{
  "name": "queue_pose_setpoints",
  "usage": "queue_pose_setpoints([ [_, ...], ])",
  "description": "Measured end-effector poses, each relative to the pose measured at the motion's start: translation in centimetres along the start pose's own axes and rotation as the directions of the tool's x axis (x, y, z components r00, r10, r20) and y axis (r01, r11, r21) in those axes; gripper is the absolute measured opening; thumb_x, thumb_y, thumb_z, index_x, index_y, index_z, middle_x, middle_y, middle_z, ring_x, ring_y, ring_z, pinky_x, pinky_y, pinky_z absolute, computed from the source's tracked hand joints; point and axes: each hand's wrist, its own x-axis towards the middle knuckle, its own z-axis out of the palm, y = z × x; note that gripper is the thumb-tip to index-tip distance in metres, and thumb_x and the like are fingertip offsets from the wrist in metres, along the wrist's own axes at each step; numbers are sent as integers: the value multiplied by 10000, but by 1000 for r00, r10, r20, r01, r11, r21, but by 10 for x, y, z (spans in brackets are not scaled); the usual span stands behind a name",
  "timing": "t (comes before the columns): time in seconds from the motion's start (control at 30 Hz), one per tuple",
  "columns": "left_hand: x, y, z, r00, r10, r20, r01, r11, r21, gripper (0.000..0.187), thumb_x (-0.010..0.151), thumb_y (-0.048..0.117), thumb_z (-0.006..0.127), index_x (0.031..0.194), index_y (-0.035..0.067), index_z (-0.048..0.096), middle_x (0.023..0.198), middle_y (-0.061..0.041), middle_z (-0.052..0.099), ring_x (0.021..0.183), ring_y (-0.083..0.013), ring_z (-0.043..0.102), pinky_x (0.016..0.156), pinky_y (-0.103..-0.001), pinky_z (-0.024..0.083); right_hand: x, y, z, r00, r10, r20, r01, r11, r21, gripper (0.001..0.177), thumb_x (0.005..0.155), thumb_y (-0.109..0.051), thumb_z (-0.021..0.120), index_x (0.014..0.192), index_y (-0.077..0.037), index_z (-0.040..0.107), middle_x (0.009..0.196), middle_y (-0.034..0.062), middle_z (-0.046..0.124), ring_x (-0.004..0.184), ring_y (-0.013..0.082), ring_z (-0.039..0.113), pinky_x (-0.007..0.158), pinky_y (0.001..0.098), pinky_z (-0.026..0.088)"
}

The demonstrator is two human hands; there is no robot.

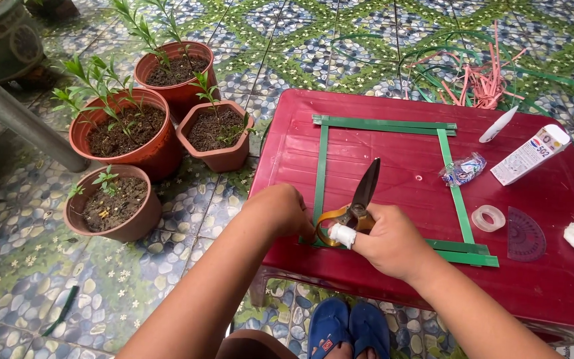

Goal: Assembling a rectangular frame from green plastic strips using glue, tape, and scissors.

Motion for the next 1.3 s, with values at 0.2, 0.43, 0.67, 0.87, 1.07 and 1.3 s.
queue_pose_setpoints([
  [0.2,6,-7,4,1000,18,14,-18,1000,-24,332,556,384,706,851,233,692,913,-78,665,1017,-239,590,839,-333,474,5,2,-1,1000,-3,8,4,999,-46,207,643,-85,772,834,-17,730,715,117,720,703,170,650,700,312,524],
  [0.43,7,-8,8,1000,-8,-8,8,999,-36,313,532,390,716,815,257,694,892,-57,667,1002,-219,597,828,-327,479,5,2,2,998,-41,39,43,998,-46,207,634,-65,770,830,-14,726,707,129,716,701,177,647,694,323,527],
  [0.67,9,-12,5,1000,20,10,-20,999,-40,293,541,396,715,808,275,694,874,-56,668,988,-218,602,823,-317,479,3,-6,6,998,-50,46,52,997,-57,226,628,-81,780,834,-10,722,698,127,715,697,182,647,698,326,530],
  [0.87,8,-19,6,999,51,16,-50,996,-73,267,588,332,705,837,237,691,899,-66,669,1010,-227,596,831,-317,476,4,-9,6,995,-64,81,74,990,-120,234,632,-84,761,854,-21,718,730,143,721,722,224,682,709,351,537],
  [1.07,19,-28,15,994,98,-53,-101,993,-59,195,595,345,684,773,264,683,813,-42,664,947,-235,609,809,-338,486,13,10,5,993,-68,99,85,979,-183,200,641,-64,735,838,-29,716,702,132,713,710,216,678,691,327,535],
  [1.3,4,-27,12,991,117,-72,-124,987,-103,198,652,309,661,824,213,676,827,-26,667,968,-238,600,845,-352,473,14,-9,8,991,-69,116,93,972,-217,180,631,-74,730,809,-48,715,694,101,712,709,203,672,699,342,533],
])
